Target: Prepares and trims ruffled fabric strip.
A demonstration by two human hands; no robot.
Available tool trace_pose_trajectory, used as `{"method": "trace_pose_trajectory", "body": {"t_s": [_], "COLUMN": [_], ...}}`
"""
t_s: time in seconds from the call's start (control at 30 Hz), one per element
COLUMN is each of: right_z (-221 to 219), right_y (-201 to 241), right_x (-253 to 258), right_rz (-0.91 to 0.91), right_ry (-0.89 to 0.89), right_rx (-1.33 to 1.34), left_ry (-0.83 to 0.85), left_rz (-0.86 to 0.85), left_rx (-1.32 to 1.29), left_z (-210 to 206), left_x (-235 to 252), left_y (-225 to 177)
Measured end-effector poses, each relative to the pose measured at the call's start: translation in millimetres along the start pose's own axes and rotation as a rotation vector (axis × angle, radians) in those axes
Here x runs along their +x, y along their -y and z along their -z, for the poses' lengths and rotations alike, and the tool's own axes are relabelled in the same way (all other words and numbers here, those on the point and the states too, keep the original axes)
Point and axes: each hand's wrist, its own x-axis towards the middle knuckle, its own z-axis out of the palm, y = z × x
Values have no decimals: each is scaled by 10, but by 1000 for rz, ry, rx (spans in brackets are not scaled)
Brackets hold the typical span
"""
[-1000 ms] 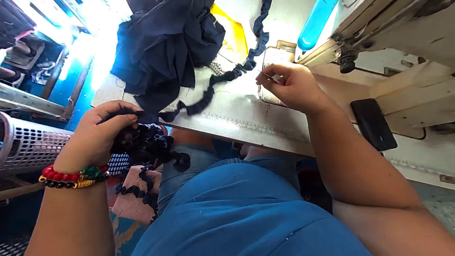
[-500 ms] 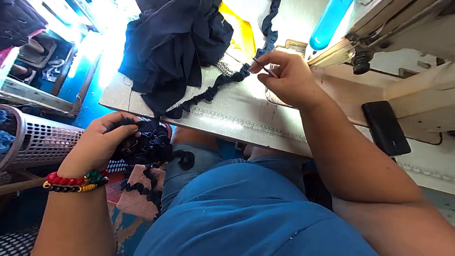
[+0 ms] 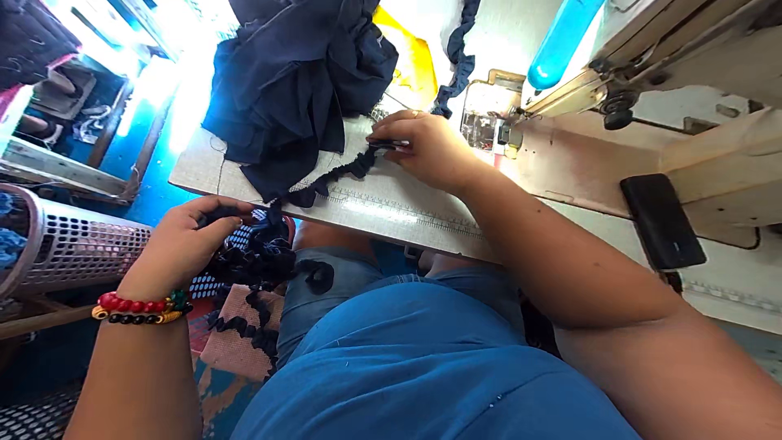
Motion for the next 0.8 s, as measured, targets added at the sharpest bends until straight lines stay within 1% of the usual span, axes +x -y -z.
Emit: {"method": "trace_pose_trajectory", "body": {"t_s": [0.07, 0.17, 0.2, 0.27, 0.33, 0.4, 0.47, 0.57, 0.67, 0.73, 0.8], "right_z": [-46, -41, -32, -2, 35, 64, 96, 153, 154, 94, -5], "right_y": [3, 26, 49, 107, 176, 262, 349, 413, 391, 405, 484], "right_x": [21, -12, -36, -96, -159, -241, -321, -412, -482, -535, -597], "right_rz": [-5, 3, 9, 27, 48, 71, 85, 80, 82, 90, 94], "right_ry": [-6, -18, -18, -2, 15, 11, 7, 17, 44, 53, 41], "right_rx": [-29, 23, 59, 157, 256, 347, 420, 513, 625, 664, 645], "left_ry": [-91, -252, -283, -287, -248, -193, -107, 31, 120, 171, 207], "left_rz": [-45, -204, -268, -422, -556, -624, -606, -532, -526, -512, -525], "left_rx": [28, 68, 74, 84, 110, 121, 88, -46, -184, -212, -204], "left_z": [-21, -41, -65, -160, -320, -520, -699, -849, -880, -855, -819], "left_x": [0, -24, -36, -59, -38, 24, 77, 86, -7, -57, -105], "left_y": [-53, -236, -352, -594, -793, -919, -982, -1011, -991, -967, -905]}}
